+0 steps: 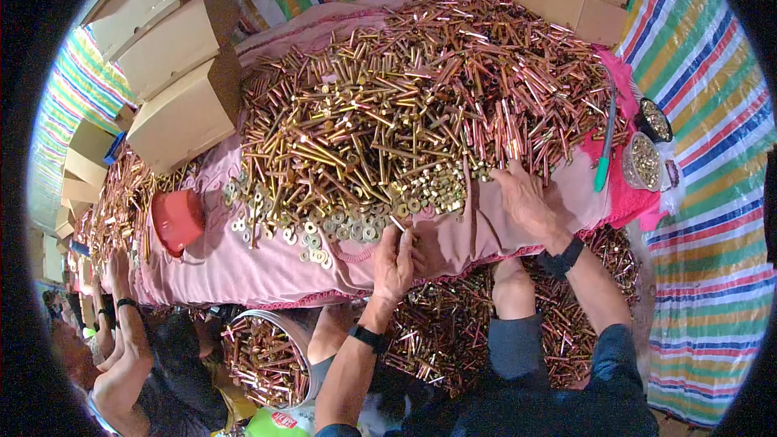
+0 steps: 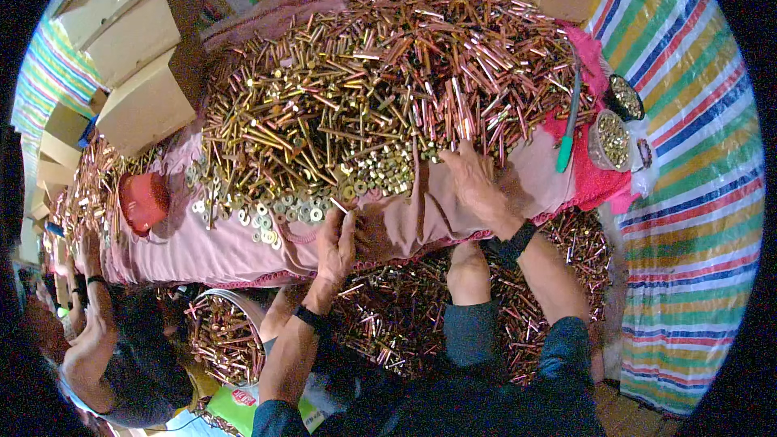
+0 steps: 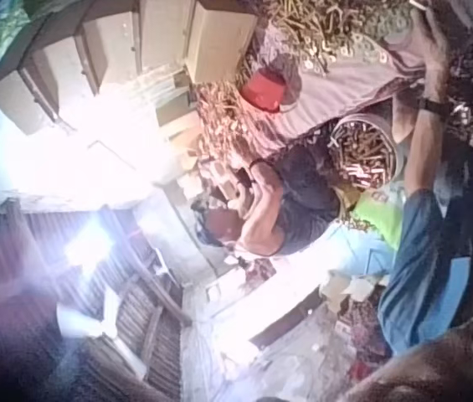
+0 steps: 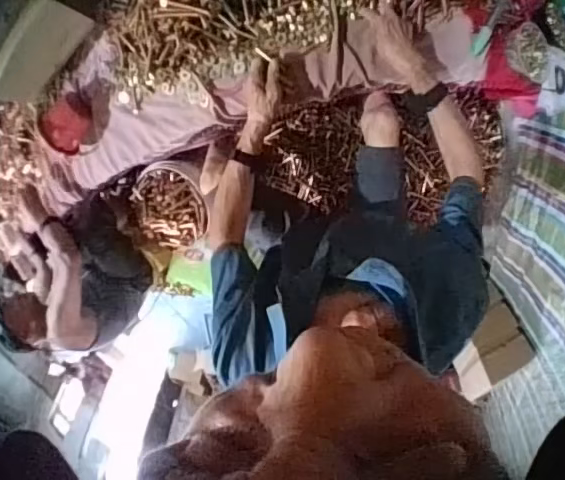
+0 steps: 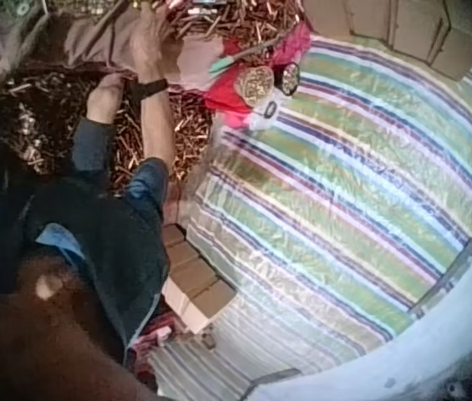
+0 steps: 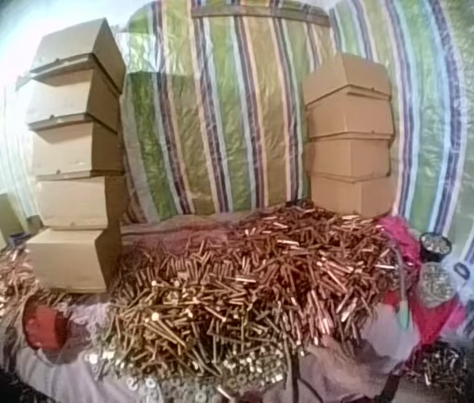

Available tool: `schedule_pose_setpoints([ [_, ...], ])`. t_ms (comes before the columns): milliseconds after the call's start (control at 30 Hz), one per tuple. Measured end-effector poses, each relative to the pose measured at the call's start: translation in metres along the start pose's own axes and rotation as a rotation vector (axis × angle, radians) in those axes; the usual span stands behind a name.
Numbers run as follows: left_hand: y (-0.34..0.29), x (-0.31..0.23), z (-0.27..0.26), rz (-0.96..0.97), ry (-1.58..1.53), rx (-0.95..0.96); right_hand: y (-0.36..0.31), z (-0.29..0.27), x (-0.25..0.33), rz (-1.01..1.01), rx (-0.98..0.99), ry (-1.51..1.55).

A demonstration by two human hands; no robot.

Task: Assembling or sorting metal fuse components for munitions.

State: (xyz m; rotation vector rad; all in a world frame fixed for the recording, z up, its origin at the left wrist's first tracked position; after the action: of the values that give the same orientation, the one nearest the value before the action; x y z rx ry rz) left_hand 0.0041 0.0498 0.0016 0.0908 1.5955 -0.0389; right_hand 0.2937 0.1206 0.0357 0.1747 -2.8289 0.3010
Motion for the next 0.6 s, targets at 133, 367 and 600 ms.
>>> schedule_pose_setpoints([
  [133, 0.0, -0.005, -0.001, -0.036, -0.015, 0.012, -0.007, 0.002, -0.003, -0.41, -0.359, -0.152],
  [367, 0.001, -0.003, 0.004, -0.113, -0.093, 0.01, -0.012, -0.002, -0.025, -0.469, -0.399, -0.287],
  [600, -0.001, -0.017, 0.004, 0.069, 0.174, 0.015, -0.015, -0.037, 0.039, -0.209, -0.501, 0.614],
])
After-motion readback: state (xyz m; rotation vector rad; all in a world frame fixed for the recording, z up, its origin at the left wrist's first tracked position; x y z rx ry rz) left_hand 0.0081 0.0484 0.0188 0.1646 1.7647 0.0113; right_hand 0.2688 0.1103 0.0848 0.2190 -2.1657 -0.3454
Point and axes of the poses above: each hand's wrist, its own y-axis towards the middle knuckle, its own z-axis out of the palm, x = y × z, the point moved 5 cm from there along y, towards the middle knuckle, and after that the axes turned 3 degrees about y, right-handed, at the moved point
